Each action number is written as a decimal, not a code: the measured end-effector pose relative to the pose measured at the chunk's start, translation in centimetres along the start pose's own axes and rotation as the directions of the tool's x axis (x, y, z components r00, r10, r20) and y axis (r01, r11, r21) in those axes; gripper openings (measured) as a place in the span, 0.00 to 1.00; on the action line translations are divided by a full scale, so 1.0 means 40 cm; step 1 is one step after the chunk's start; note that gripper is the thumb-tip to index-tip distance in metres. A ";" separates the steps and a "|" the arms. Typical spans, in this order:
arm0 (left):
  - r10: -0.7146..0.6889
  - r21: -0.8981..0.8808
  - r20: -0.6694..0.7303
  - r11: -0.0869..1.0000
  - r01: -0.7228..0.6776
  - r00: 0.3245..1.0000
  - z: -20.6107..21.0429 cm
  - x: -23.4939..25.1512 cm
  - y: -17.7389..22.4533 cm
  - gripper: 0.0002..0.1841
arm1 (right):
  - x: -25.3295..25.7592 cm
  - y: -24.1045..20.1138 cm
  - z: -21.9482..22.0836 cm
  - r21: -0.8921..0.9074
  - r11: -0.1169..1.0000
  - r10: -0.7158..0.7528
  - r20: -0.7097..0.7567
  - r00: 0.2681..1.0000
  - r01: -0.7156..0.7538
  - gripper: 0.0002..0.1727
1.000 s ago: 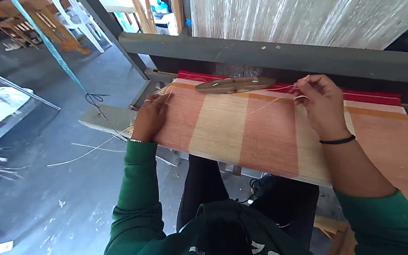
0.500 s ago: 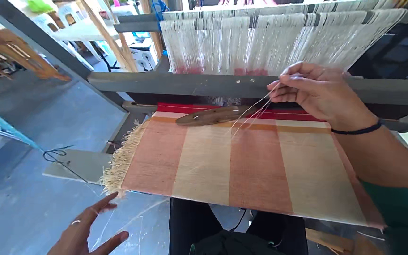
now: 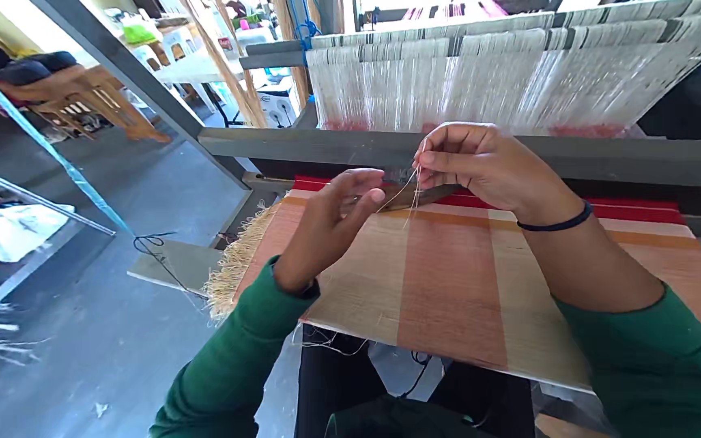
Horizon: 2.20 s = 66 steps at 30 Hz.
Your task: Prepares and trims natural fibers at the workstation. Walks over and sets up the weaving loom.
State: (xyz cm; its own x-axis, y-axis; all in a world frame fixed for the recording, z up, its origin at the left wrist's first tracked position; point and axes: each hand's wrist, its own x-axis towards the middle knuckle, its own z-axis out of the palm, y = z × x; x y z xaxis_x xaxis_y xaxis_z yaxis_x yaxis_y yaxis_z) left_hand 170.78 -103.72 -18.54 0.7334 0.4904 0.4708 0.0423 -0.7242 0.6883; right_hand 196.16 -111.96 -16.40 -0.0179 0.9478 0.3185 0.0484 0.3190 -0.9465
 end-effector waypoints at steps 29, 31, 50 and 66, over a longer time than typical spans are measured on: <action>0.052 0.232 -0.204 0.973 -0.003 0.977 0.009 -0.034 0.000 0.10 | -0.016 0.035 0.050 0.118 0.983 0.114 0.183 0.976 -0.137 0.14; 0.043 0.188 -0.192 0.982 -0.006 0.981 0.018 -0.030 -0.002 0.10 | -0.018 0.038 0.060 0.082 0.989 0.111 0.144 0.983 -0.124 0.13; -0.241 -0.391 -0.147 0.905 0.168 0.959 -0.032 -0.059 -0.030 0.13 | -0.019 -0.001 -0.036 -0.014 0.974 0.222 0.278 0.935 -0.227 0.13; -0.083 0.465 -0.427 0.834 0.297 0.901 -0.319 -0.120 -0.097 0.18 | -0.178 -0.147 -0.300 -0.779 0.625 -0.069 -0.111 0.991 -0.044 0.11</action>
State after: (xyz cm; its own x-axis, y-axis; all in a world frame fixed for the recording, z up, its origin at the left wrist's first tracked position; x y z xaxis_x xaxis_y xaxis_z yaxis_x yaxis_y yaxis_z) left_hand 158.45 -97.08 -16.44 0.3673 0.7087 0.6023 0.5689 -0.6835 0.4573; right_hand 207.97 -120.58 -12.47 0.0895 0.9178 0.3867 0.8092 0.1594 -0.5654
